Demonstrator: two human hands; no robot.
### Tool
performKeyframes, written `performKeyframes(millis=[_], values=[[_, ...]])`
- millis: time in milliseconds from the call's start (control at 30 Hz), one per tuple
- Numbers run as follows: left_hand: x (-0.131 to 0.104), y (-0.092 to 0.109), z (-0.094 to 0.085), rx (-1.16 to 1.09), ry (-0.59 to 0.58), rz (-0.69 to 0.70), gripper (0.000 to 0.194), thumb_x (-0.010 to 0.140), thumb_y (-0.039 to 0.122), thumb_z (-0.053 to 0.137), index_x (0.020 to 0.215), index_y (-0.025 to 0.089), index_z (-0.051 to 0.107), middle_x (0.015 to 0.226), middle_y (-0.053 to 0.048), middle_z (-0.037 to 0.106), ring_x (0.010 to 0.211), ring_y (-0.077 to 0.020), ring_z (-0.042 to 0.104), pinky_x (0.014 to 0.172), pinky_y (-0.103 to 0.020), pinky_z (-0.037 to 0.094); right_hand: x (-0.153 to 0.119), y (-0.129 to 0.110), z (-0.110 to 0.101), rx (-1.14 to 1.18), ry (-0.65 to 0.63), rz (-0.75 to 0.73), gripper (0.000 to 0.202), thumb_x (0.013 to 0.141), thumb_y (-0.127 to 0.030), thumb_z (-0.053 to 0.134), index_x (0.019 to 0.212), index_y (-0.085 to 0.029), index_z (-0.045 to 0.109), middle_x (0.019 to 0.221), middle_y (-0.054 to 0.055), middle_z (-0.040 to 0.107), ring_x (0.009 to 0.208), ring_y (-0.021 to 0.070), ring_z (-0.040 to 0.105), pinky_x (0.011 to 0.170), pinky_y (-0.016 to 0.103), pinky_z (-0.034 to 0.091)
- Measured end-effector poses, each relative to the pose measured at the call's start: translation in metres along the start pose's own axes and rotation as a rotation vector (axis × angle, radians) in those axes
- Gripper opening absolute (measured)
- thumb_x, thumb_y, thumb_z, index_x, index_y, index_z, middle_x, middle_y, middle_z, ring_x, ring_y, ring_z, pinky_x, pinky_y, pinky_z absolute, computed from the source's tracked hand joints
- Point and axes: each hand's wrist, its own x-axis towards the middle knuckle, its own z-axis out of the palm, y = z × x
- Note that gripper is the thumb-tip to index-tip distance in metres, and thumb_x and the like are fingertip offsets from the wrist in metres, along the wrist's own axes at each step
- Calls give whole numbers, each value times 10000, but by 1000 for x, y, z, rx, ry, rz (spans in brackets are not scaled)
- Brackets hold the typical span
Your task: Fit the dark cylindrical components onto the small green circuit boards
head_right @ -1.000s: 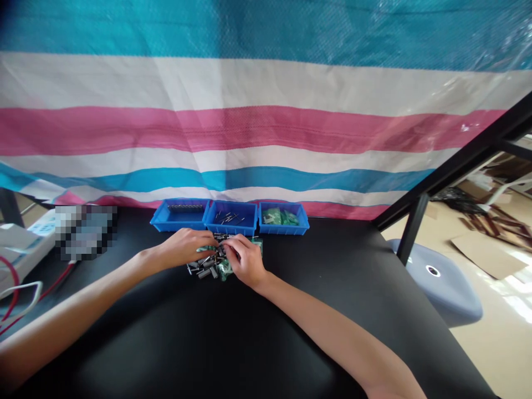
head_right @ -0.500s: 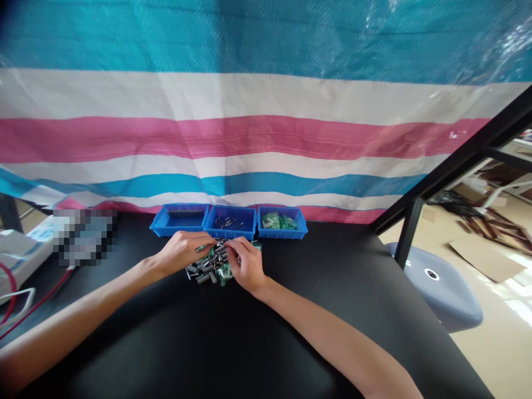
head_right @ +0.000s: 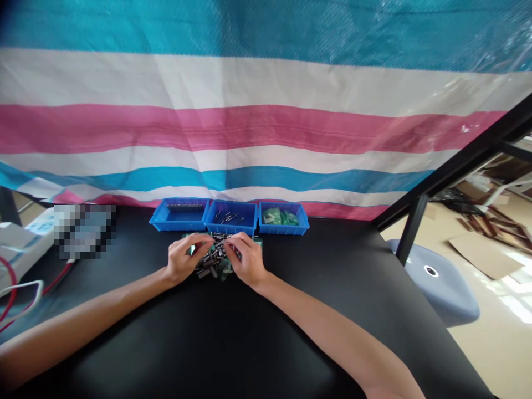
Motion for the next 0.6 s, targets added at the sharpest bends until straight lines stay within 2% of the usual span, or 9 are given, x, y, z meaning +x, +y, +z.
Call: performKeyframes(millis=[167,333,600], values=[[-3,0,1,-19,-17,-45,96,884,233,599,902,176,673,846,-37,735,656,-97,645,633,-193,504,0,0,0,1,-15,2,133,928,-217,528,940,-175,654,859,66,633,770,158,614,689,271,515],[-5,0,2,18,-22,-65,118,875,287,621,898,188,681,781,-11,732,531,-70,579,602,-194,492,0,1,1,14,-37,-5,162,930,-235,535,1016,-190,664,904,66,662,750,148,629,685,265,531],[-3,1,4,-35,34,-103,102,859,254,641,929,182,662,849,-18,726,519,-54,549,594,-189,485,0,0,0,-13,-5,19,164,929,-214,527,1001,-186,672,860,55,698,751,155,656,689,264,531]])
